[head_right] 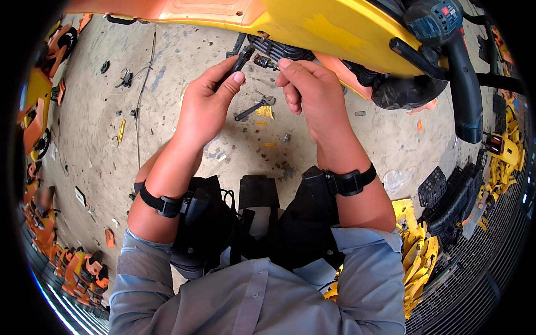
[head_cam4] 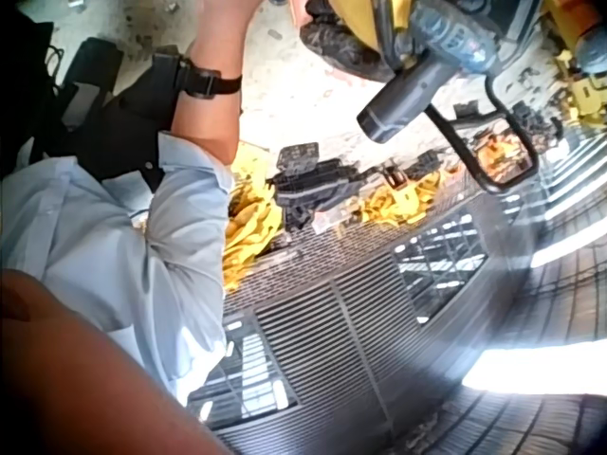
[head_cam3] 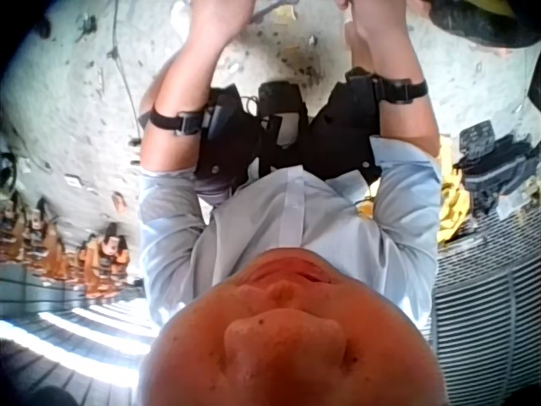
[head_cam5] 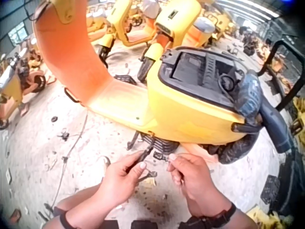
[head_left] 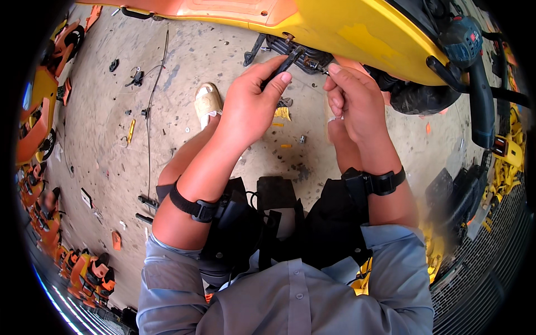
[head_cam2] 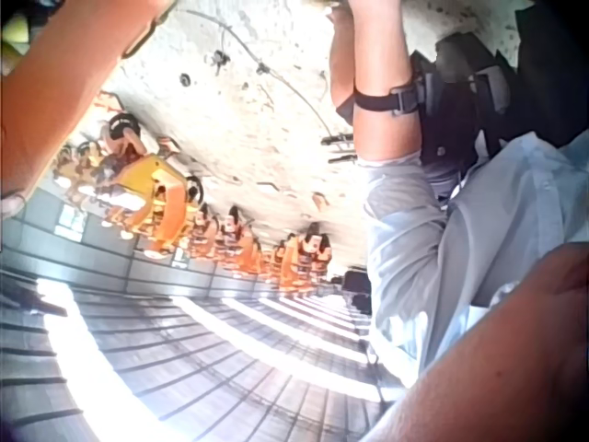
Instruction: The person manipulates a black cable and a small metal part with their hands, attempting to connect or fit them together near the frame of a yellow scooter.
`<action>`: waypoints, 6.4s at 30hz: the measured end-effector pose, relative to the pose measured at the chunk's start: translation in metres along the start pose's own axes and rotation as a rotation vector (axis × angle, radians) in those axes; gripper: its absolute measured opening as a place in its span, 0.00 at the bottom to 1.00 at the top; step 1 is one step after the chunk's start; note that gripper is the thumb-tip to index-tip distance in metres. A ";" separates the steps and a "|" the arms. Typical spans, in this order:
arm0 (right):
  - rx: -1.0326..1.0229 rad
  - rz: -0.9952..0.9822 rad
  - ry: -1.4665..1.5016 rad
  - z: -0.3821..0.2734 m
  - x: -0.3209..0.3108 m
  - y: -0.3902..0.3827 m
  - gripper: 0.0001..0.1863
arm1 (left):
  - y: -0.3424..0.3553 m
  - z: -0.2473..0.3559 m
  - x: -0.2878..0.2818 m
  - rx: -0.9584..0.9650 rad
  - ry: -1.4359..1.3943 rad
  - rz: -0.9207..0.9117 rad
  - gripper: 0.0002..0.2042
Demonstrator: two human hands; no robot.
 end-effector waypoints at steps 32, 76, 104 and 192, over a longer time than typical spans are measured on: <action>0.134 0.014 0.216 0.002 -0.006 -0.001 0.19 | 0.000 0.008 0.006 0.200 0.125 -0.003 0.15; -0.205 0.198 -0.346 0.007 0.010 -0.011 0.13 | 0.003 -0.006 0.010 -0.252 -0.386 -0.229 0.17; -0.393 0.262 -0.365 0.005 0.003 -0.007 0.10 | 0.000 0.000 0.010 -0.084 -0.051 -0.146 0.20; -0.126 0.069 -0.239 0.004 0.008 -0.002 0.16 | 0.000 0.005 0.006 -0.005 -0.037 -0.002 0.17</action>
Point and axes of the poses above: each hand's wrist, its own y-axis towards the middle knuckle, its own x-axis out of the palm, z = x × y, the point moved 3 cm from there along y, towards the middle knuckle
